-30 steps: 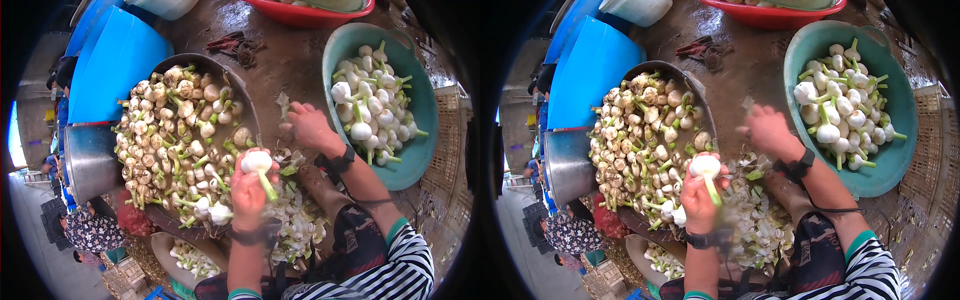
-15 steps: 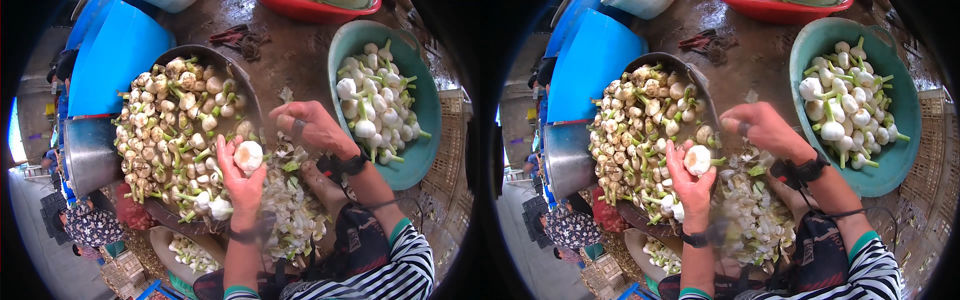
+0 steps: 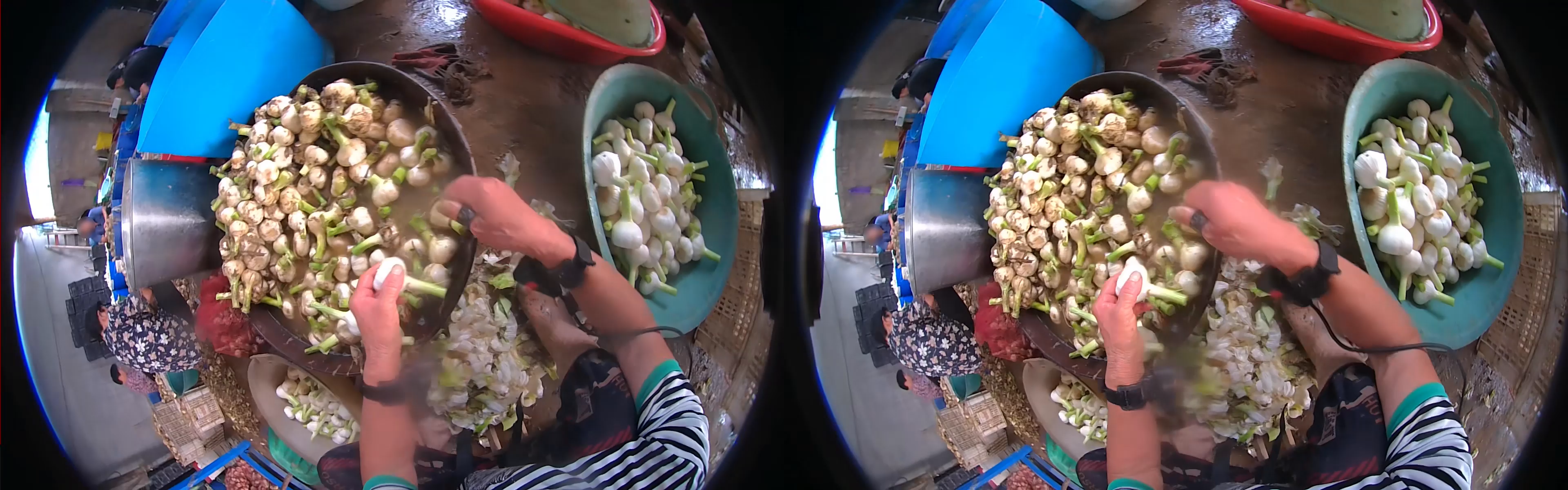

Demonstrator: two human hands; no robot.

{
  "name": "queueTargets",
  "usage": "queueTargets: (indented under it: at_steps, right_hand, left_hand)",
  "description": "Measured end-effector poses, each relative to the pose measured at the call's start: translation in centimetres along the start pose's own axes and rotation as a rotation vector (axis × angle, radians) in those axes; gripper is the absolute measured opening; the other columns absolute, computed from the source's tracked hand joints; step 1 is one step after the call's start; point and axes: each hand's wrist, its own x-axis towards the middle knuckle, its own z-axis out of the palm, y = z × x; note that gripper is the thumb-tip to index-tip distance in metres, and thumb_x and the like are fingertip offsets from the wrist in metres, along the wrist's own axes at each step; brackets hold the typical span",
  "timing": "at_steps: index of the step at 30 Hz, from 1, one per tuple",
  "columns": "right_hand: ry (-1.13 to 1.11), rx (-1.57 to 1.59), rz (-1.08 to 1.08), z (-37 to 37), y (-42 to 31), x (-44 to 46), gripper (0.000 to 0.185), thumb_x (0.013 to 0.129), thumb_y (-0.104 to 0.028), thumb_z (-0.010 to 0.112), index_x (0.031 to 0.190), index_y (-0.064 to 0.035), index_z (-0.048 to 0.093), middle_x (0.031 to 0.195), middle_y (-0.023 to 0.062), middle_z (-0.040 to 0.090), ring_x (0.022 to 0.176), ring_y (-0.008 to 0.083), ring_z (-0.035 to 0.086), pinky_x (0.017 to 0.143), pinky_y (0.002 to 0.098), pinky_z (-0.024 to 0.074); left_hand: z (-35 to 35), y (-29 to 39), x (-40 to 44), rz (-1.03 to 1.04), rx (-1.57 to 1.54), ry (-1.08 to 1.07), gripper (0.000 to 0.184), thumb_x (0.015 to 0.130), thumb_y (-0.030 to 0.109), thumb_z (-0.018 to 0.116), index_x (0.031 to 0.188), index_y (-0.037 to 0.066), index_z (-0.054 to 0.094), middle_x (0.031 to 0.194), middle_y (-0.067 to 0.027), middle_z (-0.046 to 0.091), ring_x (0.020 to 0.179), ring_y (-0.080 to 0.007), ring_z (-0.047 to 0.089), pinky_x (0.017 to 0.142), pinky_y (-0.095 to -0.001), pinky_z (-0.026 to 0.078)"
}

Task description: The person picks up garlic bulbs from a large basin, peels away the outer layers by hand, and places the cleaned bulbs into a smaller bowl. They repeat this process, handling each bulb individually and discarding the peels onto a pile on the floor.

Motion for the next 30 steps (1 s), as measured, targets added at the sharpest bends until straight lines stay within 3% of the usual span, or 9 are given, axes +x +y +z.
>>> queueTargets:
  at_steps: [2,7,11,12,15,19,23,28,30]
  right_hand:
    - [0.031,-0.129,-0.130,0.8,0.3,2.6,0.020,0.076,-0.011,0.058,0.094,-0.0031,0.060,0.095,0.0100,0.061,0.089,0.0300,0.056,0.079,0.0389,0.0443]
    - [-0.374,-0.920,-0.008,5.3,2.6,9.7,0.016,0.071,-0.019,0.059,0.084,-0.0115,0.064,0.084,0.0043,0.065,0.097,0.0256,0.052,0.087,0.0475,0.0340]
    - [-0.390,-1.156,-0.036,5.3,4.7,10.3,0.013,0.070,-0.025,0.060,0.075,-0.0145,0.065,0.069,0.0009,0.063,0.101,0.0251,0.047,0.084,0.0475,0.0286]
    - [-0.476,-1.097,0.047,4.9,4.8,10.5,0.013,0.068,-0.025,0.060,0.077,-0.0164,0.065,0.077,-0.0007,0.064,0.098,0.0230,0.045,0.083,0.0461,0.0259]
    - [-0.495,-0.672,0.100,2.4,1.6,9.2,0.018,0.064,-0.020,0.061,0.081,-0.0175,0.066,0.088,-0.0019,0.063,0.093,0.0220,0.045,0.081,0.0433,0.0267]
    - [-0.094,-0.172,-0.123,1.2,0.9,4.5,0.047,0.057,0.001,0.057,0.101,-0.0127,0.066,0.105,0.0030,0.059,0.113,0.0256,0.041,0.097,0.0387,0.0272]
    - [-0.166,0.136,-0.133,1.5,0.0,2.0,0.065,0.051,0.008,0.051,0.114,-0.0047,0.058,0.119,0.0123,0.054,0.125,0.0323,0.033,0.106,0.0393,0.0258]
    - [-0.065,0.412,-0.134,1.9,-1.0,-0.5,0.063,0.062,0.008,0.052,0.123,-0.0033,0.050,0.124,0.0159,0.051,0.127,0.0346,0.034,0.104,0.0407,0.0273]
    - [0.072,0.239,-0.183,1.1,-0.8,-1.3,0.052,0.070,0.004,0.055,0.122,-0.0014,0.050,0.120,0.0177,0.052,0.117,0.0341,0.044,0.099,0.0389,0.0345]
  left_hand:
    - [-2.1,-1.9,1.3,0.050,0.270,0.058,0.038,0.080,0.019,0.066,0.107,-0.006,0.057,0.091,-0.0105,0.063,0.080,-0.0148,0.060,0.067,-0.0272,0.048]
    - [-4.1,-3.7,1.7,0.212,0.627,0.125,0.048,0.079,0.025,0.066,0.110,-0.009,0.054,0.089,-0.0153,0.065,0.080,-0.0212,0.061,0.074,-0.0315,0.048]
    - [-4.2,-2.2,0.7,0.154,0.151,0.141,0.034,0.083,0.008,0.059,0.113,-0.007,0.054,0.082,-0.0106,0.064,0.070,-0.0121,0.060,0.066,-0.0245,0.047]
    - [-4.0,-1.6,0.4,0.162,0.024,0.117,0.033,0.082,-0.001,0.057,0.114,-0.007,0.053,0.076,-0.0067,0.062,0.065,-0.0079,0.057,0.062,-0.0204,0.045]
    - [-3.5,0.2,-0.4,0.118,-0.076,0.013,0.039,0.081,-0.002,0.060,0.118,-0.008,0.048,0.075,-0.0058,0.062,0.070,-0.0102,0.059,0.067,-0.0221,0.046]
    - [0.9,1.1,-0.3,0.268,-0.235,-0.019,0.056,0.076,-0.002,0.065,0.127,-0.006,0.041,0.108,-0.0135,0.056,0.090,-0.0144,0.058,0.073,-0.0247,0.050]
    - [4.6,1.4,0.3,0.155,-0.505,-0.187,0.054,0.078,-0.003,0.064,0.127,-0.005,0.041,0.119,-0.0130,0.049,0.097,-0.0160,0.055,0.078,-0.0259,0.051]
    - [5.7,0.6,0.5,0.247,-0.370,-0.168,0.049,0.081,0.001,0.064,0.126,-0.005,0.043,0.111,-0.0106,0.054,0.092,-0.0156,0.057,0.075,-0.0249,0.051]
    - [5.8,1.1,0.2,0.233,-0.374,-0.139,0.049,0.082,0.002,0.064,0.125,-0.005,0.043,0.108,-0.0107,0.056,0.089,-0.0163,0.059,0.073,-0.0255,0.052]
